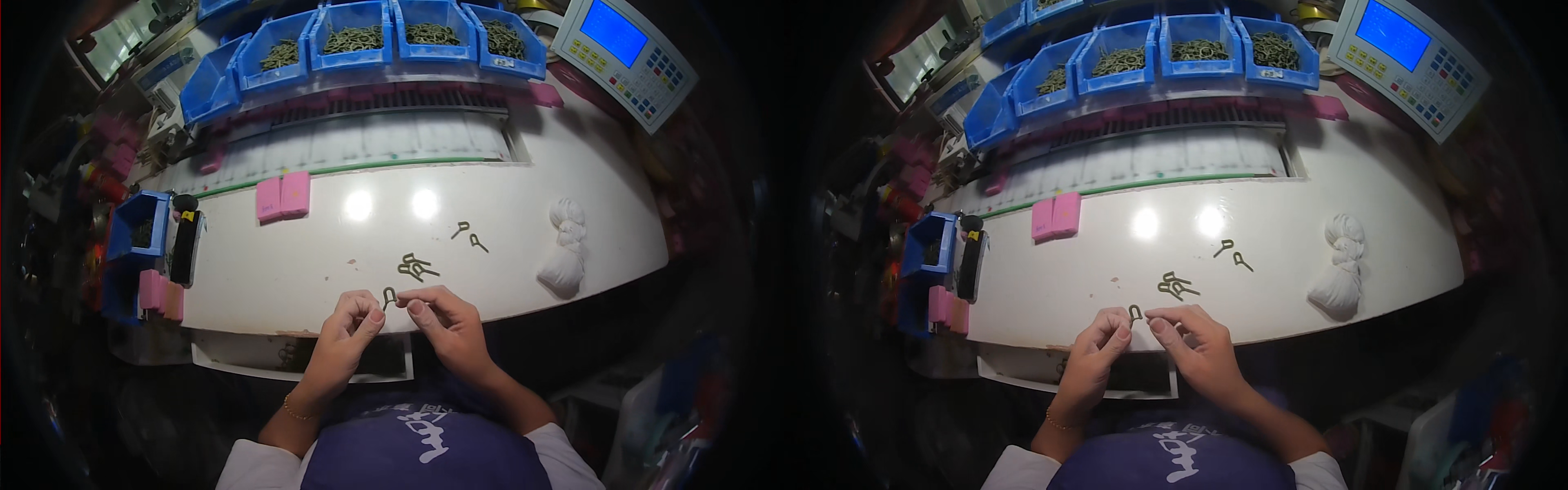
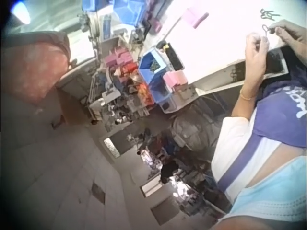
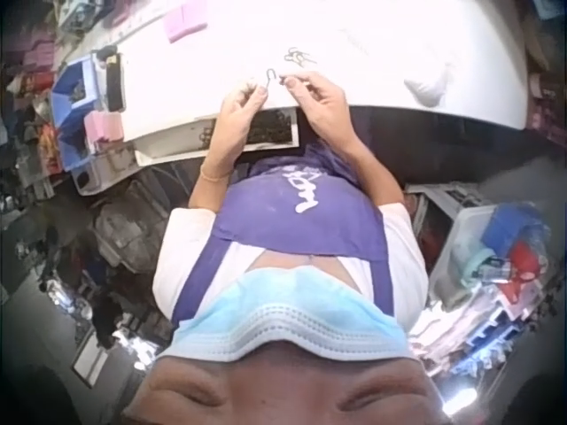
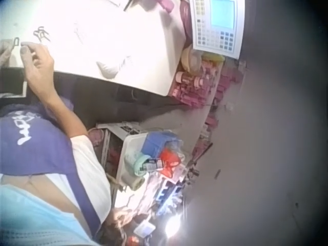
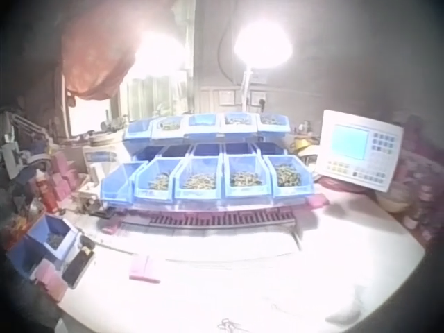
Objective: The person is manually assembling metal clips by inserting small metal components into pink plastic housings at a workstation.
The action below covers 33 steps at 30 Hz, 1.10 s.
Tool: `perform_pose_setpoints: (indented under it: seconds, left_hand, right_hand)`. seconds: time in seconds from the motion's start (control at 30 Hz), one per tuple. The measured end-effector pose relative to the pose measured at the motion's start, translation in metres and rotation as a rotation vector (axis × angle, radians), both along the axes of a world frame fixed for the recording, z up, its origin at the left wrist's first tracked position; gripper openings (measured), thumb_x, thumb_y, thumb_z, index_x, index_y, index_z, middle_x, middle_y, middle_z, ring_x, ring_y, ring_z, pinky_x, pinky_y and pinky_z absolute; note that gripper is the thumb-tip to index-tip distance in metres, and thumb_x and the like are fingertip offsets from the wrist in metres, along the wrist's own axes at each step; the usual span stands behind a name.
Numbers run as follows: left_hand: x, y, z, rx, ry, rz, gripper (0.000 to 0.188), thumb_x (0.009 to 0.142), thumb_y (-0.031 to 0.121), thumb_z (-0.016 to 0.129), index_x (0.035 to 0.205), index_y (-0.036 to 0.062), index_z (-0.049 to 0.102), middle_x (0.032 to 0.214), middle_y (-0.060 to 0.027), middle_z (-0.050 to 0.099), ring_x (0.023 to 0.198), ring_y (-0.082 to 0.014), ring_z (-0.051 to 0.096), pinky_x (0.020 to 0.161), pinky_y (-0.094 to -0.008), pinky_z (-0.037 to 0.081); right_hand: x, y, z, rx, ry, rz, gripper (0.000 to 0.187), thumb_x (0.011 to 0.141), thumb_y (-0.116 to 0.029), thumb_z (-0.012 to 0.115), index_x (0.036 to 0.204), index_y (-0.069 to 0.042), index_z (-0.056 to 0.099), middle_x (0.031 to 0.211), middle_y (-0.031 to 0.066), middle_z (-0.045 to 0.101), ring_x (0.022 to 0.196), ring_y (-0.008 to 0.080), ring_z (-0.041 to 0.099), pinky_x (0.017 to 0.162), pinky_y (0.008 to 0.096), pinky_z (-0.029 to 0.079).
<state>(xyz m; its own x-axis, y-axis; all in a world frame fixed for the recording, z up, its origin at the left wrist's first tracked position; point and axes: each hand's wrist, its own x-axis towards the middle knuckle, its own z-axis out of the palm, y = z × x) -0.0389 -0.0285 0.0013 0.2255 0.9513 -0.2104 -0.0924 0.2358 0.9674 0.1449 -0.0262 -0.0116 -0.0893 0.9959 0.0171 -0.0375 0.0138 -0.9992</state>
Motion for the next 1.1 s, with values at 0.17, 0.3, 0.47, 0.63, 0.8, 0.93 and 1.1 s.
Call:
perform_pose_setpoints:
  seconds: [0.17,0.3,0.47,0.63,0.8,0.93,1.1]
  left_hand:
    - [0.011,-0.007,0.006,-0.071,-0.041,-0.025,0.019,0.103,0.024,0.055,0.094,0.0066,0.056,0.096,0.0039,0.048,0.082,-0.0059,0.041,0.079,-0.0214,0.034]
    - [0.010,-0.010,0.005,-0.089,-0.028,-0.084,0.017,0.103,0.023,0.056,0.101,0.0067,0.053,0.095,0.0035,0.048,0.086,-0.0047,0.042,0.081,-0.0212,0.037]
    - [0.013,-0.008,0.010,-0.126,-0.030,-0.087,0.015,0.100,0.020,0.061,0.100,0.0045,0.060,0.094,0.0027,0.058,0.089,-0.0043,0.050,0.083,-0.0219,0.041]
    - [0.012,-0.005,0.010,-0.115,-0.021,-0.097,0.014,0.097,0.016,0.065,0.096,0.0023,0.066,0.092,0.0015,0.061,0.087,-0.0051,0.053,0.082,-0.0228,0.042]
    - [0.013,-0.008,0.005,-0.073,-0.050,0.013,0.013,0.096,0.014,0.066,0.092,0.0011,0.070,0.090,0.0003,0.062,0.085,-0.0062,0.056,0.082,-0.0227,0.043]
    - [0.017,-0.009,0.004,-0.102,-0.106,0.069,0.012,0.095,0.012,0.067,0.092,0.0013,0.071,0.090,-0.0009,0.063,0.085,-0.0071,0.058,0.082,-0.0234,0.045]
    - [0.026,-0.012,0.007,-0.094,-0.073,0.129,0.010,0.092,0.008,0.067,0.089,0.0004,0.072,0.084,-0.0034,0.064,0.083,-0.0104,0.059,0.080,-0.0259,0.045]
  right_hand:
    - [0.006,0.004,0.000,-0.116,0.059,0.043,0.020,0.096,-0.021,0.067,0.100,-0.002,0.071,0.091,0.0036,0.065,0.076,0.0068,0.059,0.066,0.0216,0.045]
    - [0.007,0.004,0.001,-0.110,0.079,0.046,0.019,0.095,-0.021,0.069,0.097,-0.002,0.071,0.087,0.0022,0.067,0.074,0.0057,0.059,0.065,0.0217,0.046]
    - [0.009,0.003,0.001,-0.173,0.122,0.072,0.019,0.095,-0.020,0.069,0.097,-0.001,0.071,0.083,0.0023,0.069,0.072,0.0054,0.060,0.066,0.0222,0.047]
    - [0.008,0.002,-0.001,-0.153,0.128,0.066,0.018,0.095,-0.019,0.068,0.096,-0.001,0.071,0.087,0.0031,0.070,0.078,0.0071,0.062,0.066,0.0246,0.049]
    - [0.013,-0.011,0.008,0.068,-0.244,-0.036,0.014,0.088,-0.016,0.073,0.093,-0.004,0.070,0.083,0.0058,0.068,0.076,0.0155,0.063,0.066,0.0300,0.051]
    - [0.006,-0.017,0.012,0.517,-0.531,-0.057,0.018,0.075,-0.012,0.079,0.089,-0.008,0.069,0.076,0.0051,0.063,0.068,0.0239,0.060,0.058,0.0333,0.049]
    - [-0.001,-0.018,0.004,0.656,-0.645,-0.114,0.014,0.076,-0.009,0.076,0.085,-0.007,0.066,0.071,0.0041,0.058,0.065,0.0221,0.059,0.054,0.0345,0.048]
